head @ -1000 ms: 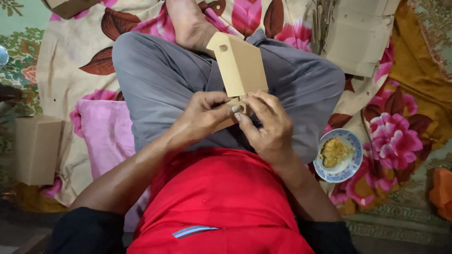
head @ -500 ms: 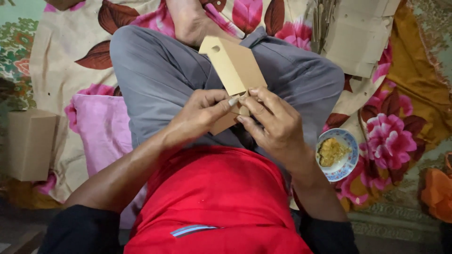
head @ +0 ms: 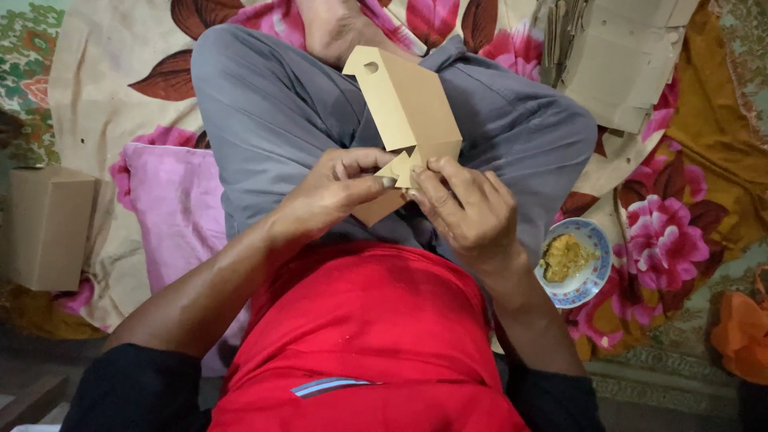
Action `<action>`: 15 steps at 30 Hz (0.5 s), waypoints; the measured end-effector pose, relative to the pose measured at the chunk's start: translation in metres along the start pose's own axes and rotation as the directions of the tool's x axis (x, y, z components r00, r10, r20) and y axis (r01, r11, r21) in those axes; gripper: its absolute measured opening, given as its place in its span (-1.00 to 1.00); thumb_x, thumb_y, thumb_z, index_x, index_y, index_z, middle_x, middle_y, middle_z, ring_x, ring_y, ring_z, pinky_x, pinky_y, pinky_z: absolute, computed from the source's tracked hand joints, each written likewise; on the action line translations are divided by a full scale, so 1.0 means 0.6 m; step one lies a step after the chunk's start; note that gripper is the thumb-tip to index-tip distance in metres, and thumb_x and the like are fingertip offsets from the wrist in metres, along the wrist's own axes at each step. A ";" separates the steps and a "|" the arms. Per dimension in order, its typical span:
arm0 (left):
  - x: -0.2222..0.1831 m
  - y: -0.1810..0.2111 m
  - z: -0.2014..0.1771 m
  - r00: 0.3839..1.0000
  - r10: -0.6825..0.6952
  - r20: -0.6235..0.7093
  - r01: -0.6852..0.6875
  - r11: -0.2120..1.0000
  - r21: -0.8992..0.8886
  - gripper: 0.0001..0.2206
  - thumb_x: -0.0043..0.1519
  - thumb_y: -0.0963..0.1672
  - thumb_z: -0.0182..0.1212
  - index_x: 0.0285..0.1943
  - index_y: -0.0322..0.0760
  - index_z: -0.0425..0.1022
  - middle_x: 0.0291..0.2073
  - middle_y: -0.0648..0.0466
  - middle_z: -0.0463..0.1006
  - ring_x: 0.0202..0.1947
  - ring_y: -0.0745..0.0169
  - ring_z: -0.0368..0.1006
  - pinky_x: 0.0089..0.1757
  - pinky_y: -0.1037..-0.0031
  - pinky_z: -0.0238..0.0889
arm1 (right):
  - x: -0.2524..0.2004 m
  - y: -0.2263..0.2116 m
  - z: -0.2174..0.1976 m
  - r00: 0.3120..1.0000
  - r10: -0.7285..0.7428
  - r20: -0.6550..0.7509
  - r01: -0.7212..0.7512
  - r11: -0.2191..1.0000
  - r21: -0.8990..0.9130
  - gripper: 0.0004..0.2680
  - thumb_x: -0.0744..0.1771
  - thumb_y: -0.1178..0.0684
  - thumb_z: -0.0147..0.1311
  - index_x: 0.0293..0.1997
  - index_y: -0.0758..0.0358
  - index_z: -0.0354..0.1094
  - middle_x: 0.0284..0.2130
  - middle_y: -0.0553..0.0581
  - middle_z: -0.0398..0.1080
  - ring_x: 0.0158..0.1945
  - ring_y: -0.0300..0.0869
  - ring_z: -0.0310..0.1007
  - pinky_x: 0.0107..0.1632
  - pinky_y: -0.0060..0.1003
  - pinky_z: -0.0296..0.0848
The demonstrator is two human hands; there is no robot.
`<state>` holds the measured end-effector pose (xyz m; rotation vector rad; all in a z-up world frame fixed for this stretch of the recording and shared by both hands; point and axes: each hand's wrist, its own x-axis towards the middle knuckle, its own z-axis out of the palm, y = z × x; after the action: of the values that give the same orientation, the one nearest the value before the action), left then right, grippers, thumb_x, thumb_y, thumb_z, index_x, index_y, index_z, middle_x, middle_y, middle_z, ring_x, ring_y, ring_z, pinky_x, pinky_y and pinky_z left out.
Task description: Assembling cardboard food boxes from flat templates by folding and tucking tabs while sitting on the floor.
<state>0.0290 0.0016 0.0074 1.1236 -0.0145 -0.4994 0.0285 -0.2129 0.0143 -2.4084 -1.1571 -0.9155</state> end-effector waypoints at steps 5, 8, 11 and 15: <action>-0.002 0.008 0.006 1.000 0.011 -0.019 -0.011 1.000 0.028 -0.81 0.20 -0.23 0.21 -0.05 -0.38 0.64 -0.61 0.28 0.38 -0.53 0.64 0.23 -0.41 0.79 0.14 | -0.008 0.002 0.007 0.999 -0.047 -0.022 0.045 0.996 -0.081 -0.91 0.39 0.09 0.16 -0.13 0.24 0.56 -0.20 0.22 0.52 -0.38 -0.09 0.49 -0.39 -0.28 0.40; -0.002 0.005 0.007 0.999 0.012 -0.041 -0.011 1.000 0.027 -0.82 0.20 -0.23 0.19 -0.07 -0.37 0.64 -0.61 0.29 0.37 -0.53 0.64 0.25 -0.43 0.79 0.14 | -0.002 0.002 0.009 0.996 -0.078 -0.052 0.072 0.992 -0.103 -0.91 0.39 0.12 0.14 -0.14 0.29 0.55 -0.21 0.25 0.52 -0.34 -0.05 0.53 -0.39 -0.27 0.41; 0.001 -0.004 0.006 0.998 0.005 -0.060 -0.004 1.000 0.023 -0.83 0.20 -0.23 0.18 -0.08 -0.38 0.63 -0.62 0.29 0.34 -0.54 0.63 0.25 -0.44 0.79 0.14 | -0.004 -0.001 0.015 0.991 -0.096 -0.093 0.083 0.988 -0.130 -0.91 0.40 0.16 0.10 -0.14 0.34 0.52 -0.22 0.28 0.51 -0.33 -0.02 0.55 -0.39 -0.27 0.41; 0.007 -0.015 0.005 0.999 0.000 -0.043 0.002 0.999 0.040 -0.84 0.24 -0.22 0.17 -0.08 -0.37 0.63 -0.63 0.24 0.37 -0.56 0.58 0.29 -0.48 0.75 0.19 | 0.002 -0.007 0.016 0.984 -0.105 -0.144 0.075 0.977 -0.202 -0.92 0.37 0.22 0.12 -0.13 0.38 0.52 -0.24 0.29 0.51 -0.31 0.00 0.59 -0.40 -0.26 0.41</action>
<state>0.0284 -0.0055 0.0002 1.1736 0.0133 -0.4774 0.0297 -0.2044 0.0080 -2.3992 -1.1761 -1.2756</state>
